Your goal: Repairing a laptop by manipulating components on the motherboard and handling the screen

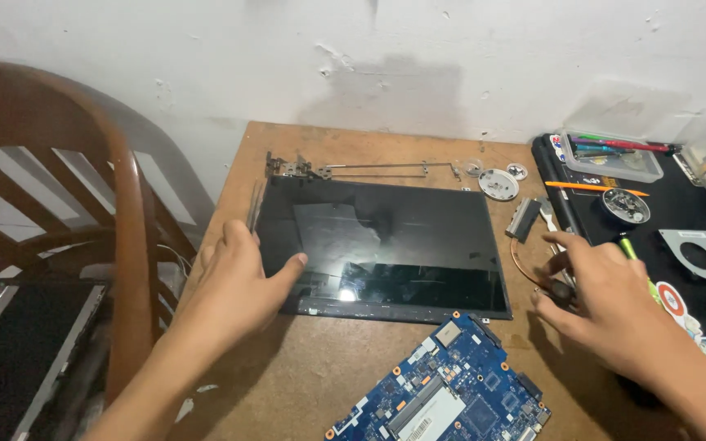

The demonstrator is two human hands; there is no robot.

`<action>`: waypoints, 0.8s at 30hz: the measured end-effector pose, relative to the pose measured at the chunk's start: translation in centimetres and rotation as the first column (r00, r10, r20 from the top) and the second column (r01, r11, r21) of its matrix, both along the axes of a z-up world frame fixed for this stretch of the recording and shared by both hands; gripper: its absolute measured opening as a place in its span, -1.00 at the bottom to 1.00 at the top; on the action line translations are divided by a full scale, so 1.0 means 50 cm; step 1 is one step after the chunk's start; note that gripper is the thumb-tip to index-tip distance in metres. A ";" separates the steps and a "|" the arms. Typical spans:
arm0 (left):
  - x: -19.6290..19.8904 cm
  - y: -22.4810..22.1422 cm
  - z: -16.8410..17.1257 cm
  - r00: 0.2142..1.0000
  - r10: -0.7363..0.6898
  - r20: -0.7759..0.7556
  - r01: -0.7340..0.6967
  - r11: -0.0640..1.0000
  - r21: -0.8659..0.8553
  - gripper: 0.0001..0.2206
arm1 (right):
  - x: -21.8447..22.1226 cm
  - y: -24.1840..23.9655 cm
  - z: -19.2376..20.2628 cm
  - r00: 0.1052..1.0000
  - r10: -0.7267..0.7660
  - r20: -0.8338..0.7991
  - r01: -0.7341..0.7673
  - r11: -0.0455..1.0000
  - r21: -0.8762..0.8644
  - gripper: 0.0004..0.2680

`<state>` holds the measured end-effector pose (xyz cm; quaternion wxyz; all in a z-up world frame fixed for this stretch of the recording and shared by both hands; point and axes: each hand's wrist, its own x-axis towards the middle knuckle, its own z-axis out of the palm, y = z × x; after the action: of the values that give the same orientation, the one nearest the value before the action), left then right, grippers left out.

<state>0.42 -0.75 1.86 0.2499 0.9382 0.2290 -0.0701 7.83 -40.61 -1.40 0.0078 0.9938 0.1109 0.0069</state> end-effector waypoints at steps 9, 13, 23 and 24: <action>0.015 0.015 0.026 0.993 0.113 0.042 -0.098 0.959 -0.264 -0.21 | -0.036 0.189 0.046 0.937 -0.148 -0.315 0.245 0.924 0.294 -0.67; 0.005 0.005 0.080 0.949 0.306 -0.070 -0.289 0.761 -0.581 -0.26 | -0.036 0.217 0.073 0.899 -0.256 -0.356 0.374 0.870 0.320 -0.58; 0.025 0.030 0.030 0.884 0.466 0.030 -0.288 0.595 -0.751 -0.32 | 0.035 0.146 -0.002 0.904 -0.262 -0.340 0.395 0.815 0.423 -0.76; 0.028 0.029 0.023 0.885 0.464 0.031 -0.286 0.597 -0.750 -0.32 | 0.030 0.146 0.002 0.903 -0.263 -0.340 0.397 0.814 0.425 -0.76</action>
<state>1.81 0.69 3.02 0.6335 0.6921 0.3458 0.0053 9.34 -33.30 -1.32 -0.2549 0.9593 -0.0699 -0.0999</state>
